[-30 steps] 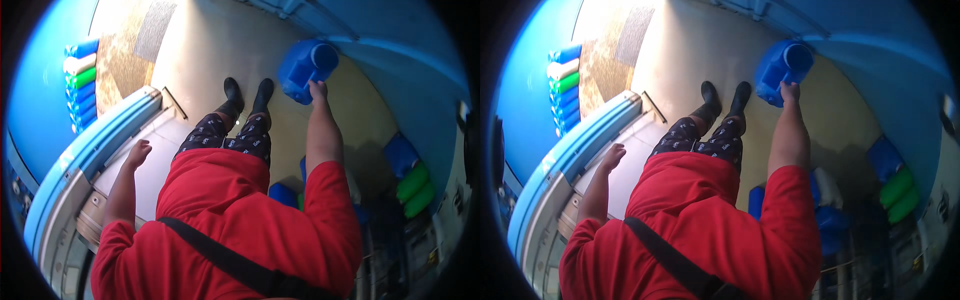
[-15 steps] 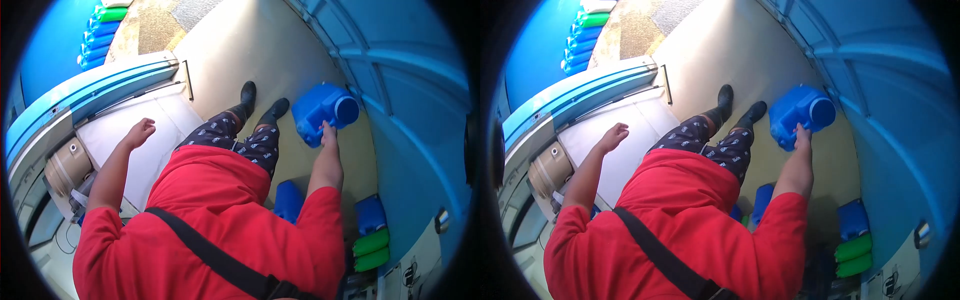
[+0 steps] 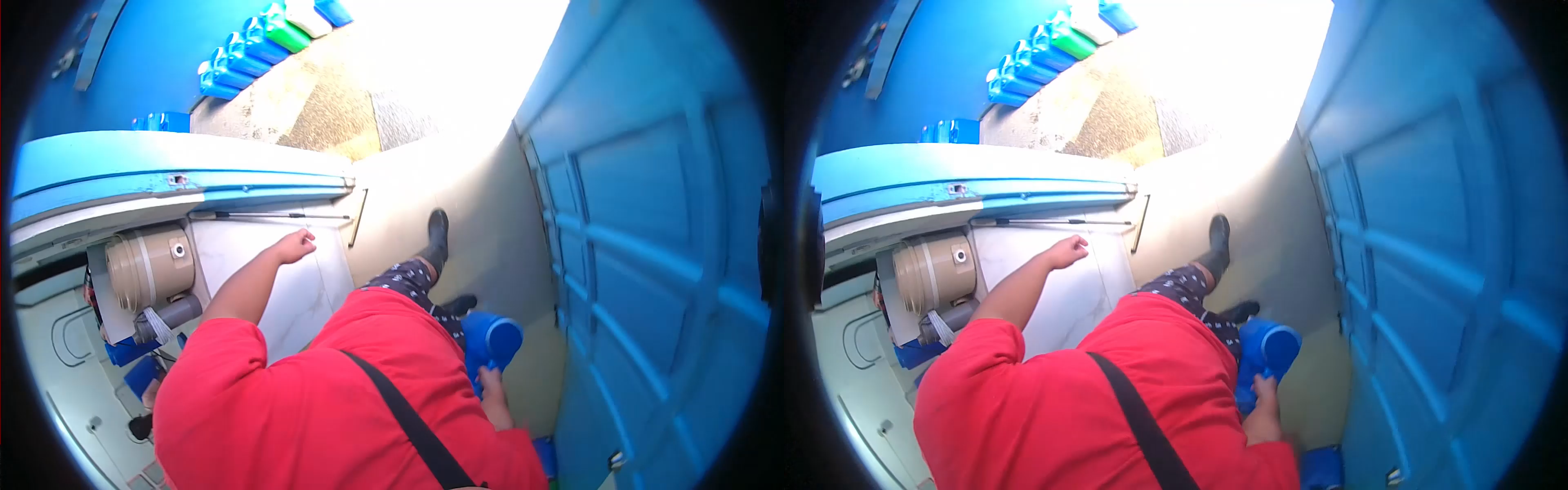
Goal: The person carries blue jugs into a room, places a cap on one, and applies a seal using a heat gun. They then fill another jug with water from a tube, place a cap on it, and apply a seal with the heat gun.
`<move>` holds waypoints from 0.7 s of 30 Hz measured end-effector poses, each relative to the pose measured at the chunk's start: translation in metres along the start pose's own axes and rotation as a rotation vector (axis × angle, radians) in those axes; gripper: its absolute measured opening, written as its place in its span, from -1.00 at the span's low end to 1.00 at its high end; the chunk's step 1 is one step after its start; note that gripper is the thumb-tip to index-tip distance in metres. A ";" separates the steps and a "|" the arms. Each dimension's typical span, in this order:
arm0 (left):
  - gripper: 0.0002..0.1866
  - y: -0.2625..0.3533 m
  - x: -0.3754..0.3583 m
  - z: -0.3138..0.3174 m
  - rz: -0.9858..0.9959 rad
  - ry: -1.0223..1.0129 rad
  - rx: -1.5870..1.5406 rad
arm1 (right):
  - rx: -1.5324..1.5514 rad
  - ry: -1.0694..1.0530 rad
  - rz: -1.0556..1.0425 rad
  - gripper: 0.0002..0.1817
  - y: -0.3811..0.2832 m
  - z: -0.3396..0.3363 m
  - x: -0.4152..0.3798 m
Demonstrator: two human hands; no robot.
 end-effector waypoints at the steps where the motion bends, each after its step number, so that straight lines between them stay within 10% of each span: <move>1: -0.51 -0.011 0.015 -0.010 -0.039 -0.021 -0.001 | -0.194 0.017 0.034 -0.62 -0.033 -0.011 -0.034; 5: -0.54 -0.015 0.093 -0.059 0.113 -0.007 0.225 | -0.366 0.076 -0.049 -0.62 -0.154 -0.032 -0.066; 7: -0.48 0.033 0.140 -0.095 0.008 -0.407 0.331 | -0.400 0.119 -0.091 -0.62 -0.218 -0.046 -0.067; 13: -0.57 0.216 0.267 -0.282 0.514 0.245 -0.082 | -0.496 0.204 -0.189 -0.63 -0.409 -0.087 -0.047; 21: -0.54 0.303 0.285 -0.454 0.500 0.217 -0.088 | -0.654 0.219 -0.319 -0.64 -0.636 -0.124 -0.002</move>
Point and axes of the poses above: each hand's wrist, its own x-axis towards the middle knuckle, its own z-axis out of the palm, y = z × x, the point moved 6 cm from there along x, towards the middle knuckle, and after that the axes turned 10 degrees about -x, right-handed, at the moved point
